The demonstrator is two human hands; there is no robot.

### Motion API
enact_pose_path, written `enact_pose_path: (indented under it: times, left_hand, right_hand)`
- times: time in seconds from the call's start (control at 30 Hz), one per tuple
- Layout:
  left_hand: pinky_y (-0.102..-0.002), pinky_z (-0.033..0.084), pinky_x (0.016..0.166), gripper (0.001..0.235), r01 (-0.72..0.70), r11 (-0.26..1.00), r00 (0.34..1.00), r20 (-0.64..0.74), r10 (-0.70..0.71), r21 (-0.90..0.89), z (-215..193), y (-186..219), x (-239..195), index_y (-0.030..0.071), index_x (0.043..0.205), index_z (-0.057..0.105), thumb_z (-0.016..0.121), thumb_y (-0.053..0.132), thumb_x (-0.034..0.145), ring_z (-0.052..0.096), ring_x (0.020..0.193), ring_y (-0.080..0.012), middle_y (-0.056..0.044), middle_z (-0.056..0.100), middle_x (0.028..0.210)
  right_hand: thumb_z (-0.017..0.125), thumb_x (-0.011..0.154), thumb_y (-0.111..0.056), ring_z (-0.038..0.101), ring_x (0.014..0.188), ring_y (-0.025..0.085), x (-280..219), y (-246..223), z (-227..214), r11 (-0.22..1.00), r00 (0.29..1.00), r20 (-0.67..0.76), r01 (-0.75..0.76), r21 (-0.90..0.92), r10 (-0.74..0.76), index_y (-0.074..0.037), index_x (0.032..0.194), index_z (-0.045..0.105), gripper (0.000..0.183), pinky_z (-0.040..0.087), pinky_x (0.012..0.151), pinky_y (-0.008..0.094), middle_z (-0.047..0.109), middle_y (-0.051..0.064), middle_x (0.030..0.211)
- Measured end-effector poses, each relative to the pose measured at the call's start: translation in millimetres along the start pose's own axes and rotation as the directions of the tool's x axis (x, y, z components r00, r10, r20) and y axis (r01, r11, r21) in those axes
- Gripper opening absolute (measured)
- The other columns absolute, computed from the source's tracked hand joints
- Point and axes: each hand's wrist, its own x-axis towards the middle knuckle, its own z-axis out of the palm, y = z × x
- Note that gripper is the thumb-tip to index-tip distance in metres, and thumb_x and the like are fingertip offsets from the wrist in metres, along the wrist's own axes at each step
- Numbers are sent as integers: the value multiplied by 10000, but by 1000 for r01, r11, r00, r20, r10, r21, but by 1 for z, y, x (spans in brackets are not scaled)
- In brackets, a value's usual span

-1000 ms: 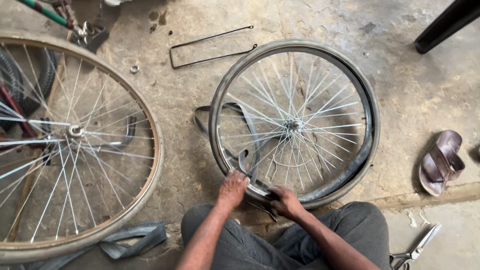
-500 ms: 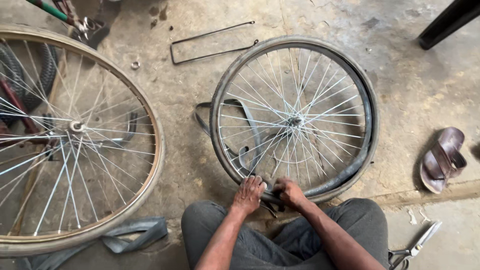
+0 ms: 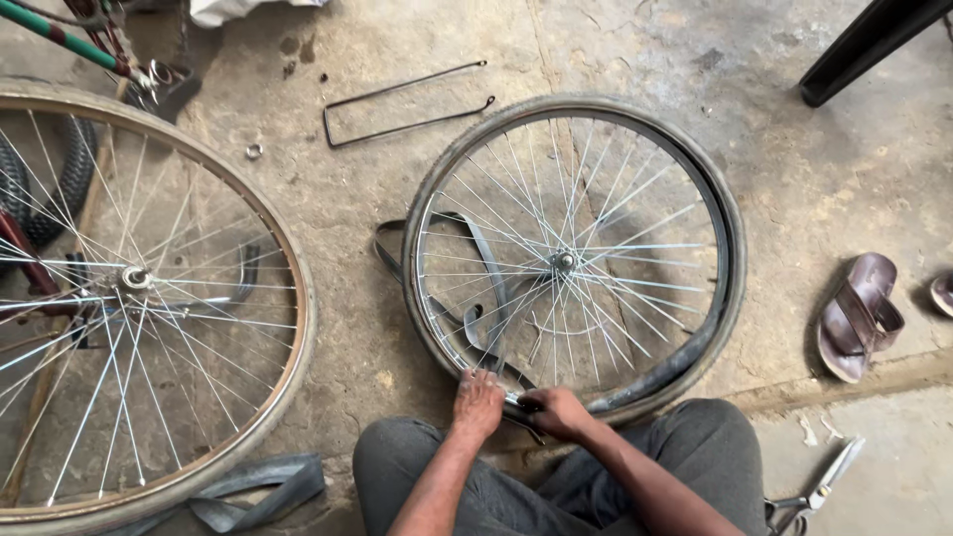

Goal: The person removes a bicycle tire from a wheel rim, then inserts a new inner tube into the tire. They proceed to mount the tire back onto the rim, using their hands to push the tire bead over the rim edge.

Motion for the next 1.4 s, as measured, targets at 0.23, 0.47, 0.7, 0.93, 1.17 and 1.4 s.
enact_pose_path:
  times: [0.23, 0.47, 0.7, 0.93, 1.17, 1.4]
  left_hand:
    - [-655, 238, 1178, 186, 122, 992, 973, -193, -125, -26, -56, -38, -4, 109, 968, 752, 615, 102, 843, 561, 1210, -295, -120, 648, 1146]
    - [-478, 420, 1027, 358, -134, 970, 991, -26, 132, -203, -56, 3, -15, 33, 1142, 653, 614, -34, 793, 518, 1180, -344, -174, 552, 1203]
    - [-501, 397, 1047, 215, -226, 965, 951, -245, 189, -132, -11, -7, -16, 123, 950, 656, 675, 54, 748, 514, 1203, -335, -131, 583, 1202]
    - [-478, 415, 990, 513, -241, 958, 950, -238, 200, -158, -26, -10, -16, 68, 1187, 635, 689, 14, 680, 527, 1127, -313, -116, 572, 1139]
    - [-472, 427, 952, 301, -215, 951, 968, -175, 178, -221, -30, -6, -13, 121, 938, 611, 661, -38, 687, 540, 1120, -317, -95, 577, 1078]
    - [-514, 404, 1038, 228, -228, 949, 969, -150, 198, -216, 28, -11, -9, 121, 905, 666, 656, -9, 718, 556, 1167, -308, -96, 647, 1122]
  right_hand:
    - [807, 737, -223, 608, 1075, 338, -29, 14, 5, 752, 837, -175, 348, -560, -518, -105, 1343, 576, 659, 462, 974, 473, 668, 124, 1110]
    - [763, 686, -145, 524, 1122, 372, -47, 24, -3, 702, 856, -120, 323, -635, -503, -169, 1467, 511, 822, 431, 924, 504, 568, 164, 1294]
    - [734, 753, -167, 677, 890, 358, 4, 67, 7, 849, 896, -145, 331, -412, -420, -227, 1213, 761, 465, 547, 780, 459, 683, 133, 927]
    - [657, 721, -126, 728, 964, 325, 38, 89, -8, 951, 920, -248, 274, -146, -303, -189, 1131, 774, 431, 580, 847, 406, 732, 102, 1017]
    - [667, 743, -141, 730, 1015, 296, 58, 83, -13, 923, 967, 83, 255, -289, -242, -218, 1126, 811, 416, 565, 886, 383, 766, 88, 1106]
    - [750, 763, -281, 691, 1027, 317, 61, 65, -23, 920, 906, 413, 237, -312, -94, -143, 1214, 749, 472, 541, 893, 434, 743, 118, 1172]
